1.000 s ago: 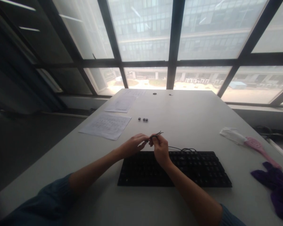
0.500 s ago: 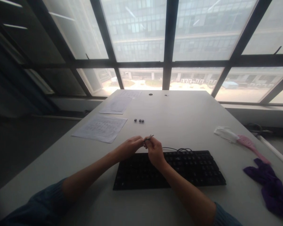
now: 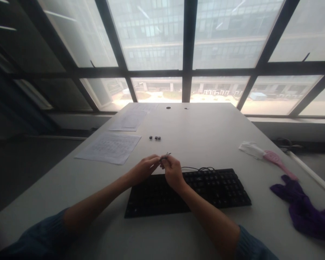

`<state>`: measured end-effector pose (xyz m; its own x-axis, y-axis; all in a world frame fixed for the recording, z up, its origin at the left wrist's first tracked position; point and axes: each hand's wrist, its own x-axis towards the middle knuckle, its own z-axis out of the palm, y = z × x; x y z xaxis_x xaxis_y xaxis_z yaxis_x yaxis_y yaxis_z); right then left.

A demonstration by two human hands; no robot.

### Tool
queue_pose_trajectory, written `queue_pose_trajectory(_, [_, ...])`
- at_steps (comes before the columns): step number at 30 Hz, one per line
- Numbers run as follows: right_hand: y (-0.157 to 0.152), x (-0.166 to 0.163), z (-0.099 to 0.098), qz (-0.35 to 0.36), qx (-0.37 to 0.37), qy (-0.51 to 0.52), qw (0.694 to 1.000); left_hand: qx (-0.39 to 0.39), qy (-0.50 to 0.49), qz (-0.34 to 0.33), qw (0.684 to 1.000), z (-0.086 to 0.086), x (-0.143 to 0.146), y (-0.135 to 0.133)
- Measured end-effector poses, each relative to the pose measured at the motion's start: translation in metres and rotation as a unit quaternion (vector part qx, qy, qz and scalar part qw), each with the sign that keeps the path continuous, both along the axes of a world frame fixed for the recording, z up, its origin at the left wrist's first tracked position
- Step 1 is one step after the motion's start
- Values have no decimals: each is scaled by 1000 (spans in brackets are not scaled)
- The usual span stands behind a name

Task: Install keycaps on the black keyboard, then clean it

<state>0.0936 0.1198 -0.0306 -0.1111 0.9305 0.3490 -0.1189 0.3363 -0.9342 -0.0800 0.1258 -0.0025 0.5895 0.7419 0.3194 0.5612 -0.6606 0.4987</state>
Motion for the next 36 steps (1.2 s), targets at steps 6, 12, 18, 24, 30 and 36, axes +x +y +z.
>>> queue_pose_trajectory(6, [1,0,-1,12,6,5,1000,-9,5,10,1000,-3,-4,3])
queue_pose_trajectory(12, [2,-2,-3,10,-11,9,1000,52,36,-4,998,-9,-1,2])
queue_pose_trajectory(18, [2,-2,-4,28,-4,-17,999,0,-37,-14,999,-3,2,-1])
queue_pose_trajectory(24, [1,-2,-6,36,10,-39,999,-15,-25,56,998,-6,0,-5])
queue_pose_trajectory(30, [3,-1,-4,5,-26,17,999,-20,-66,61,996,-6,-5,-1])
queue_pose_trajectory(36, [1,-2,-1,-3,-32,39,999,-11,-139,47,989,-4,-7,0])
